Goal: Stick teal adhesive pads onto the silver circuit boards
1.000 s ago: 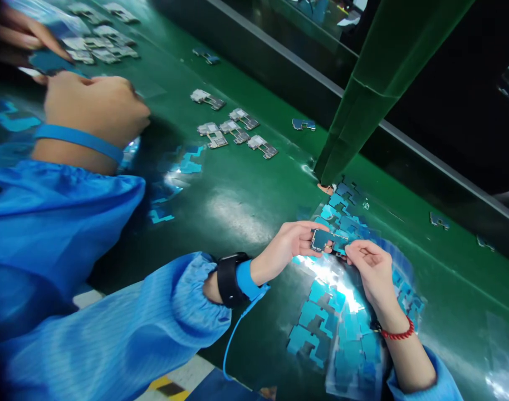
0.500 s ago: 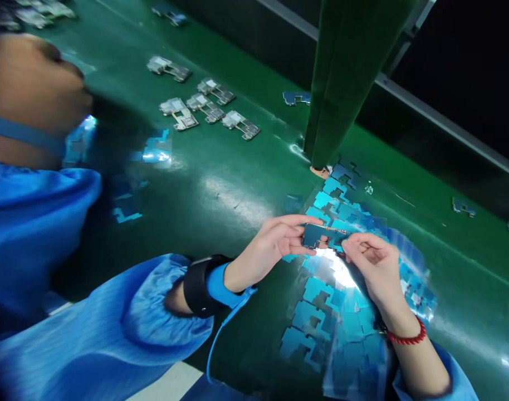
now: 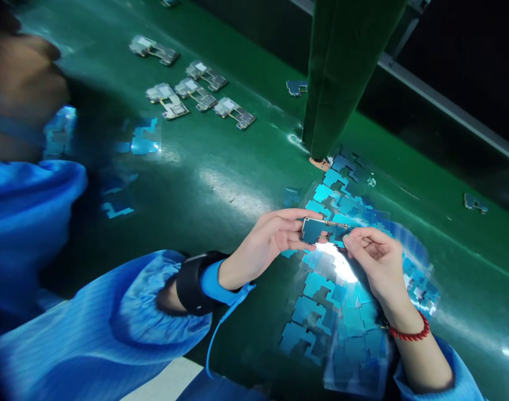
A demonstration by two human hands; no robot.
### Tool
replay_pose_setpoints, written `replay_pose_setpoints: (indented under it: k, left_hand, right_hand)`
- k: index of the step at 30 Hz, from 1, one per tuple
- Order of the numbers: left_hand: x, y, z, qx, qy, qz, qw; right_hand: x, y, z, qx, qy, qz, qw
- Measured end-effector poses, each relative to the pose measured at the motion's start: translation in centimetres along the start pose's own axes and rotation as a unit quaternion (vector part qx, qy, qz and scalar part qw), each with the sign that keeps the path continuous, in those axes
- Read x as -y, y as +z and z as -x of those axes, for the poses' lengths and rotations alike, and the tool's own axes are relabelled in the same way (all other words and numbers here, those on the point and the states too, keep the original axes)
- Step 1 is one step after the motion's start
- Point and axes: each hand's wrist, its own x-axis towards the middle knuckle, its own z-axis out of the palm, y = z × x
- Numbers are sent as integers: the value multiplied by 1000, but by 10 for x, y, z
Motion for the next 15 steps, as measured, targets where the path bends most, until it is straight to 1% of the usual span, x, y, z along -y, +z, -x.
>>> replay_pose_setpoints:
  k: [7,11,13,15]
  left_hand:
    - [-1,2,-1,-12,-5,-9,1000]
    - [0,1,-1,-23,3,-1,1000]
    - [0,1,-2,-25,5,1,1000]
    - [1,0,-2,-26,5,7,1000]
  right_hand:
    - [-2,-2,0,13,-6,-3,1000]
    - [-4,-3,-1,30,-51,-30,998]
    - [-6,-3,-2,14,-58,-27,998]
    - [-7,-3,-3,-8,-43,-21,999]
